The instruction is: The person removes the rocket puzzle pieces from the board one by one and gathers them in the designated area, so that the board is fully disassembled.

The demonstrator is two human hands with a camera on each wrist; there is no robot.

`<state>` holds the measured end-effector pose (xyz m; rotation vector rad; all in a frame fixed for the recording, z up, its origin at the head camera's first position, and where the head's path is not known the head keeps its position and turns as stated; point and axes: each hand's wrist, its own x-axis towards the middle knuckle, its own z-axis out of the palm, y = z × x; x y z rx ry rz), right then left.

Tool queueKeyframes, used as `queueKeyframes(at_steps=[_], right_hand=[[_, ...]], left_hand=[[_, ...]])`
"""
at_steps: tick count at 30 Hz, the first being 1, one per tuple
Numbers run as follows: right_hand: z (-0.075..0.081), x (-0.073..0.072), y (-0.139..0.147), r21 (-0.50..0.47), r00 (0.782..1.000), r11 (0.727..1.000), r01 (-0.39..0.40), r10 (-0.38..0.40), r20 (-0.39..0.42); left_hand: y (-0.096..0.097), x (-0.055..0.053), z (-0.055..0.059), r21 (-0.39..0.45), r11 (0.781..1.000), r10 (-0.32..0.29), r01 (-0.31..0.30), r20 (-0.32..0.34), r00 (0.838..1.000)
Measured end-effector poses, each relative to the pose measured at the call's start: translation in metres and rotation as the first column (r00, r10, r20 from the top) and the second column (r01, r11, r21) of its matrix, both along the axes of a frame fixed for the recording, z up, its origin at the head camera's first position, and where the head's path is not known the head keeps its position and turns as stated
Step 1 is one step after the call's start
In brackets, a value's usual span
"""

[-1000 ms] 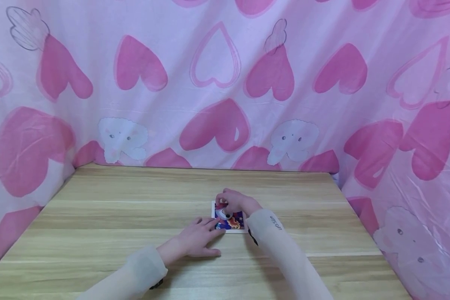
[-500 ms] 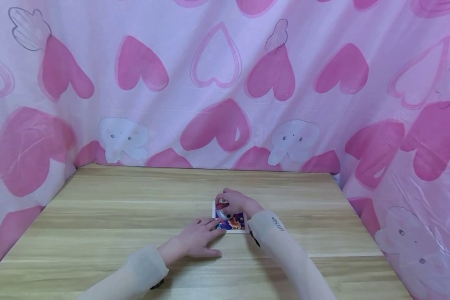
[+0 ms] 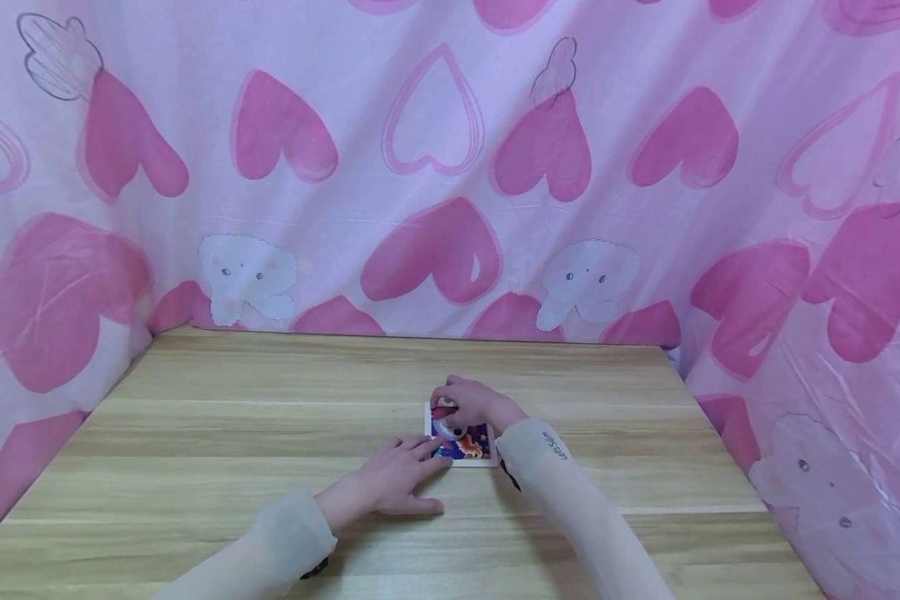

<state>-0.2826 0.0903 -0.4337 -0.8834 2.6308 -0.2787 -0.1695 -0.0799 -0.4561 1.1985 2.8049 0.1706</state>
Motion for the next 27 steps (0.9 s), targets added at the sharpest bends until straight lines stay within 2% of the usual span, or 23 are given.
queueKeyframes(at_steps=[7, 18, 27], right_hand=[[-0.0009, -0.0027, -0.0015, -0.032, 0.999, 0.999, 0.021, -0.020, 0.043], [0.0001, -0.0016, -0.0028, -0.095, 0.992, 0.994, 0.055, -0.044, 0.116], [-0.0069, -0.0015, -0.0012, -0.156, 0.998, 0.988, -0.002, 0.012, 0.067]], left_hand=[[0.0004, -0.0008, -0.0013, -0.009, 1.000, 0.000, 0.000, -0.024, 1.000], [0.0028, -0.0004, 0.0006, -0.009, 1.000, -0.001, 0.001, -0.026, 1.000], [0.0015, -0.0006, -0.0002, -0.006, 1.000, -0.018, 0.018, -0.059, 0.998]])
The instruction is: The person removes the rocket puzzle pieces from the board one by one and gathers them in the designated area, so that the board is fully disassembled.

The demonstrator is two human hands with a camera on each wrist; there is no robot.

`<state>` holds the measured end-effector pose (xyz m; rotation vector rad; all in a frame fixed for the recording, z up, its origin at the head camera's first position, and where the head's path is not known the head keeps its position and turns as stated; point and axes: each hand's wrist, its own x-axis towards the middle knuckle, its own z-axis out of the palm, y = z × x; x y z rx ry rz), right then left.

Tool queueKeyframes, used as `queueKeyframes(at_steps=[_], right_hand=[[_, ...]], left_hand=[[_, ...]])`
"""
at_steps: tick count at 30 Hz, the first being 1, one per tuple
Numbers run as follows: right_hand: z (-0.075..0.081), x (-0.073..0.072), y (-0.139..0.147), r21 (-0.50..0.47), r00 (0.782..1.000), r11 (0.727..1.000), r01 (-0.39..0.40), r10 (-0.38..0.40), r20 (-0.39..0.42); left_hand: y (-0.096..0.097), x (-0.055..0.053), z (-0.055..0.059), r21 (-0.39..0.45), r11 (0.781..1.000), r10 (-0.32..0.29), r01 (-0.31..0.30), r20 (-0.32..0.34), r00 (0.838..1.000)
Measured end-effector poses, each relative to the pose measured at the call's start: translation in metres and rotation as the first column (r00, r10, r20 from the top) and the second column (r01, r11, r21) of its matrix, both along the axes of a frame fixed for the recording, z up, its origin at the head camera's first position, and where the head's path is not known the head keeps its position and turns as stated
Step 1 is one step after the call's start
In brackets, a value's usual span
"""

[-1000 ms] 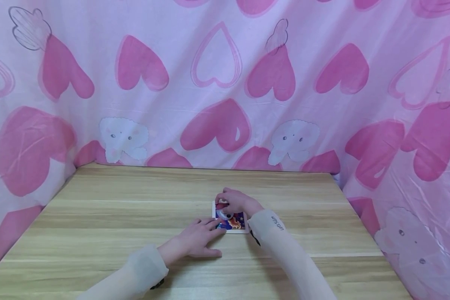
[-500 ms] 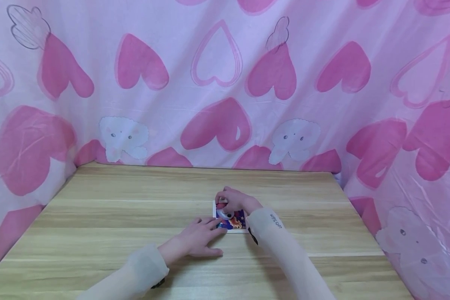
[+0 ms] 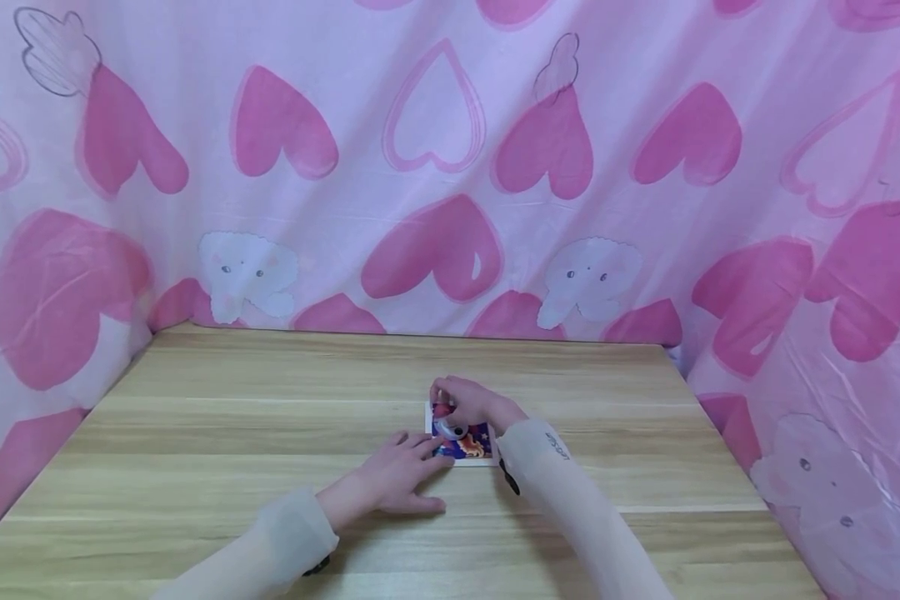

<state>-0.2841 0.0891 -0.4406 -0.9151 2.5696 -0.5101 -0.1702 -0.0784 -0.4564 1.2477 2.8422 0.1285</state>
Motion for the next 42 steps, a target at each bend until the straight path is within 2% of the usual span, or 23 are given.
queueKeyframes(at_steps=[6, 13, 20, 28, 34, 42], right_hand=[[-0.005, -0.001, 0.006, -0.081, 0.998, 0.996, -0.039, 0.034, -0.061], [-0.005, -0.002, 0.014, -0.186, 0.999, 0.982, -0.042, 0.039, -0.018], [-0.009, -0.002, 0.022, -0.247, 0.999, 0.969, 0.009, -0.001, 0.033], [-0.010, 0.001, 0.034, -0.362, 0.994, 0.927, 0.099, -0.075, 0.082], [-0.006, 0.003, 0.045, -0.362, 0.985, 0.919, 0.156, -0.117, 0.127], [0.003, 0.007, 0.064, -0.326, 0.975, 0.922, 0.210, -0.172, 0.141]], left_hand=[[0.000, -0.002, -0.003, 0.010, 1.000, -0.010, 0.010, -0.010, 1.000], [0.000, -0.002, -0.004, 0.008, 1.000, 0.007, -0.007, 0.020, 1.000], [0.000, -0.001, -0.002, 0.004, 1.000, 0.009, -0.010, 0.036, 0.999], [0.000, 0.000, -0.001, 0.012, 1.000, 0.004, -0.005, 0.031, 1.000], [0.001, 0.000, 0.000, 0.007, 1.000, 0.011, -0.011, 0.046, 0.999], [0.001, 0.001, 0.001, 0.011, 1.000, 0.013, -0.013, 0.051, 0.999]])
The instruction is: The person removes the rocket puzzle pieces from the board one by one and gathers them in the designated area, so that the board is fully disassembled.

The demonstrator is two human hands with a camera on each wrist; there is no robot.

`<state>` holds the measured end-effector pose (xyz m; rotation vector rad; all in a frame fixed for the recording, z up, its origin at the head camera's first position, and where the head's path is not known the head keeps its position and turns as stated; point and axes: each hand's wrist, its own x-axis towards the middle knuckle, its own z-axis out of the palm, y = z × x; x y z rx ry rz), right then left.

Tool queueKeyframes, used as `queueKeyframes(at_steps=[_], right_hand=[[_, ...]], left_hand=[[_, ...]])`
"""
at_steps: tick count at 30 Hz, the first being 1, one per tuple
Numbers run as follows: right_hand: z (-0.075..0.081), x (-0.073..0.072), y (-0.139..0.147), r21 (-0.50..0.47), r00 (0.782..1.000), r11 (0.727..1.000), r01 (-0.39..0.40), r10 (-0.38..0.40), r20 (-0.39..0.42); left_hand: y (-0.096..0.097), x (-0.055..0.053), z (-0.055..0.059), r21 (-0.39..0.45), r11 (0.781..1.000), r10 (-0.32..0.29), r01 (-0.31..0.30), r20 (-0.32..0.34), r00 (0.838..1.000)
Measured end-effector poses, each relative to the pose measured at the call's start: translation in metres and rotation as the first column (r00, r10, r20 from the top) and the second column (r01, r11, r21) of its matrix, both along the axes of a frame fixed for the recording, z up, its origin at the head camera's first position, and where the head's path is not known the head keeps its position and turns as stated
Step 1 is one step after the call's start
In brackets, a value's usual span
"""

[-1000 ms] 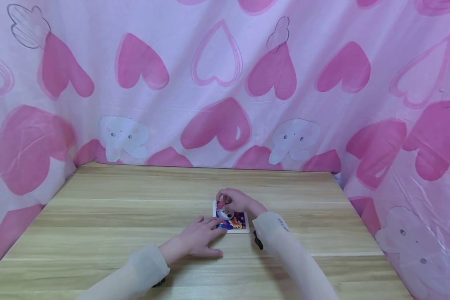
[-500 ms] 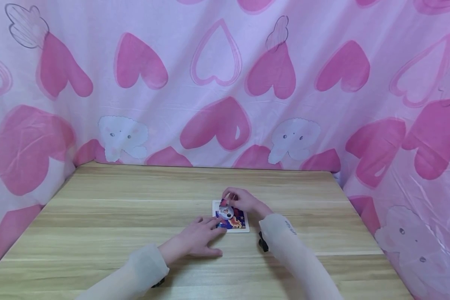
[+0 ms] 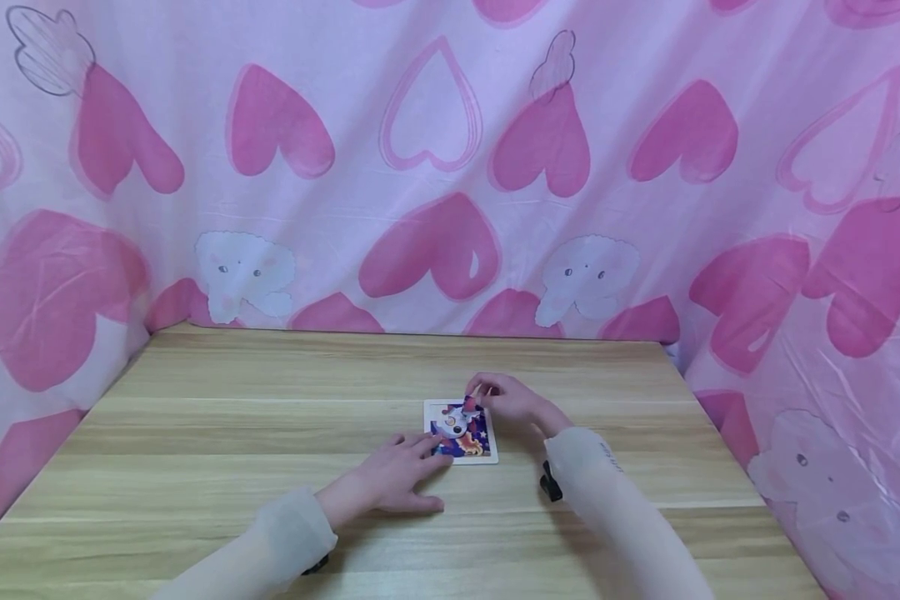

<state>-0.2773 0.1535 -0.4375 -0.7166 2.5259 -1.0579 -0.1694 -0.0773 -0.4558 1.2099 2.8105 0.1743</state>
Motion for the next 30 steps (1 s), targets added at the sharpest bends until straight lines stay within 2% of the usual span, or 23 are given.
queueKeyframes(at_steps=[7, 13, 17, 23, 26, 30], right_hand=[[0.002, 0.001, 0.021, 0.022, 0.999, 0.999, 0.034, -0.035, 0.018], [-0.001, -0.001, 0.037, -0.016, 1.000, 0.999, 0.030, -0.029, 0.010], [-0.006, -0.001, 0.045, -0.041, 0.999, 0.999, 0.029, -0.027, 0.045], [-0.012, -0.003, 0.053, -0.039, 0.992, 0.997, 0.068, -0.063, 0.105], [-0.016, -0.005, 0.056, -0.021, 0.993, 0.996, 0.082, -0.080, 0.085], [-0.020, -0.006, 0.057, 0.032, 0.995, 0.995, 0.098, -0.099, 0.019]], left_hand=[[-0.001, 0.000, -0.002, 0.020, 1.000, -0.003, 0.004, -0.008, 1.000], [-0.002, 0.000, -0.002, 0.014, 1.000, -0.004, 0.004, -0.007, 1.000], [-0.001, 0.000, -0.001, 0.005, 1.000, 0.000, 0.000, 0.007, 1.000], [-0.001, 0.001, 0.000, 0.002, 1.000, 0.006, -0.006, 0.017, 1.000], [-0.001, 0.001, 0.000, 0.002, 1.000, 0.008, -0.008, 0.017, 1.000], [0.000, 0.001, 0.000, 0.007, 1.000, 0.005, -0.005, 0.013, 1.000]])
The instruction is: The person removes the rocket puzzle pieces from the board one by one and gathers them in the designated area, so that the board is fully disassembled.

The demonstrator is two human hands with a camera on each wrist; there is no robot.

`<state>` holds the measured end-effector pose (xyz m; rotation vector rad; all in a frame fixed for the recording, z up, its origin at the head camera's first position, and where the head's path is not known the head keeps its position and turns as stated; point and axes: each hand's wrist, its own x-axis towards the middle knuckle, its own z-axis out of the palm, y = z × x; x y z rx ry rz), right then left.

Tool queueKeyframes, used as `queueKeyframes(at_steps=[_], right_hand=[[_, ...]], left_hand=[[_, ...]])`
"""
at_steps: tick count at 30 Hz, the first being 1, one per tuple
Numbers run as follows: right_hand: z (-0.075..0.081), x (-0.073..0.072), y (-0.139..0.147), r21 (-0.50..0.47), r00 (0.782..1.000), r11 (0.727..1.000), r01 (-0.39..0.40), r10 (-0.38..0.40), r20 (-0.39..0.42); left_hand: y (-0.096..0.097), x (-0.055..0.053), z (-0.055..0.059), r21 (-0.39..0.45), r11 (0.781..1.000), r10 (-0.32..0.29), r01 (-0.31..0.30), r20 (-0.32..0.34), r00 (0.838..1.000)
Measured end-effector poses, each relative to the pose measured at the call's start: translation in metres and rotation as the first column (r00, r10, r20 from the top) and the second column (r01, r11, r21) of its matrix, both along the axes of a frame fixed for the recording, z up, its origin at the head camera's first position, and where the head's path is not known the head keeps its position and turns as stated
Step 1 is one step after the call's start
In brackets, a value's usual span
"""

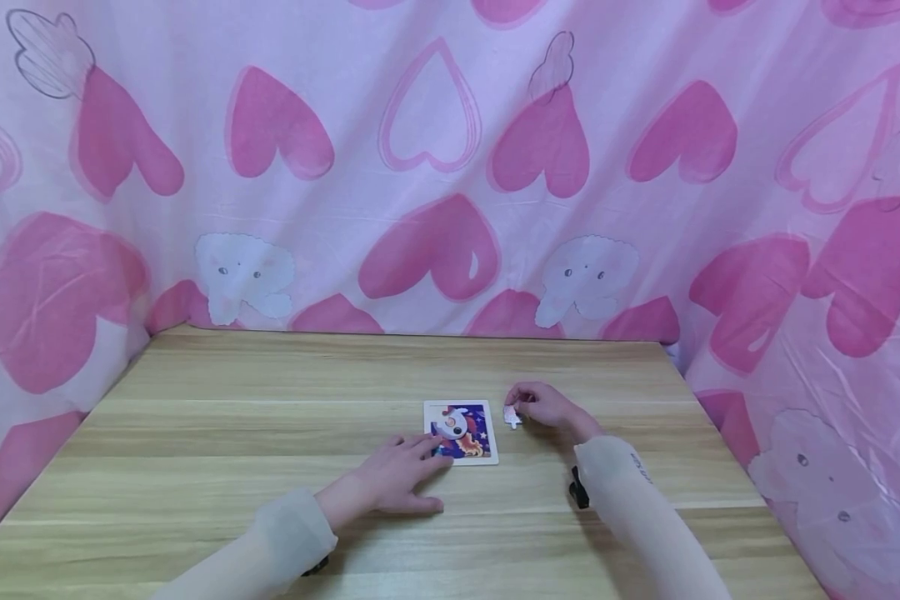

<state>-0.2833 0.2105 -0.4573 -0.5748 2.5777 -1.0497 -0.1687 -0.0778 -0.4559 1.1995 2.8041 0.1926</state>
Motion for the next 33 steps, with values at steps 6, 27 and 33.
queueKeyframes(at_steps=[6, 27, 33], right_hand=[[0.000, 0.003, -0.004, 0.026, 0.998, 0.998, 0.064, -0.064, 0.005], [0.001, 0.009, -0.067, 0.042, 0.959, 0.976, -0.212, 0.216, -0.184], [0.002, 0.008, -0.071, 0.095, 0.964, 0.977, -0.192, 0.206, -0.168]], left_hand=[[0.000, 0.000, 0.000, 0.012, 1.000, -0.005, 0.005, -0.003, 1.000], [0.008, -0.007, 0.001, 0.011, 0.999, -0.030, 0.031, -0.068, 0.997], [0.012, -0.006, -0.001, -0.017, 1.000, -0.024, 0.022, -0.093, 0.995]])
